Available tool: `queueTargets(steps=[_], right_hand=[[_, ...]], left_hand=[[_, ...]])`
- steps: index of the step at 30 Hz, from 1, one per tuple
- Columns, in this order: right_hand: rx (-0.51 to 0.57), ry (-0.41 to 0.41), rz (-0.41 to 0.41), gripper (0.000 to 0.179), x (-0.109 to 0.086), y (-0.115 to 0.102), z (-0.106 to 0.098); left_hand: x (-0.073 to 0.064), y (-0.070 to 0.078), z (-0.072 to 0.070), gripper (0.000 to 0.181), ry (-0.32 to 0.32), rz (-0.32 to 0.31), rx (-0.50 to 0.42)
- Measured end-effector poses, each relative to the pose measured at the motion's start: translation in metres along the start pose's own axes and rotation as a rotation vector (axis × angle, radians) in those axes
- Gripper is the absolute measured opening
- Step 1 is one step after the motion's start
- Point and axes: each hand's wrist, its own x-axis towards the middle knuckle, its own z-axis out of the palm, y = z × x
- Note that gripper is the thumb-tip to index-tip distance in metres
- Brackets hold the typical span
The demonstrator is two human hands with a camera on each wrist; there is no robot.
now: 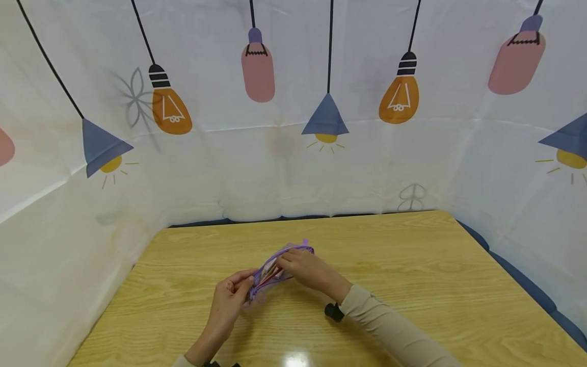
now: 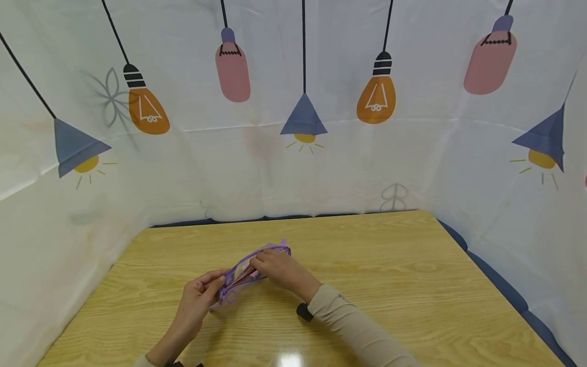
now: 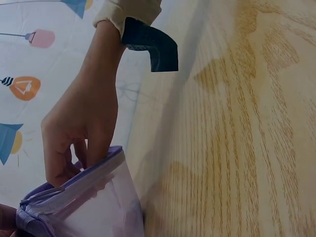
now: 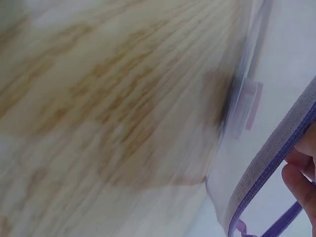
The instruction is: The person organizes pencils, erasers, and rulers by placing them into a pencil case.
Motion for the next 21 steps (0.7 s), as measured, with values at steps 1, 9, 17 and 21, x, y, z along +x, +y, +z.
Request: queueTargets(steps=[1, 9, 17, 21], right_hand=[[-0.006, 0.003, -0.006, 0.016, 0.0003, -0.0003, 0.0005], [-0.03, 0.0, -0.036, 0.014, 0.0008, -0.0033, 0.0024], [0.015, -0.062, -0.018, 0.012, 0.004, -0.0038, 0.0047], [0.059, -0.152, 0.036, 0.013, 0.0081, -0.004, 0.0061]], left_hand=[[-0.0001, 0.0, -0.0002, 0.023, -0.001, 0.001, 0.005], [0.0, -0.0018, -0.0019, 0.024, -0.019, 0.01, 0.011], [0.0007, -0.0023, -0.0017, 0.023, -0.014, -0.003, 0.018], [0.0008, -0.0021, -0.0011, 0.023, -0.018, -0.002, 0.017]])
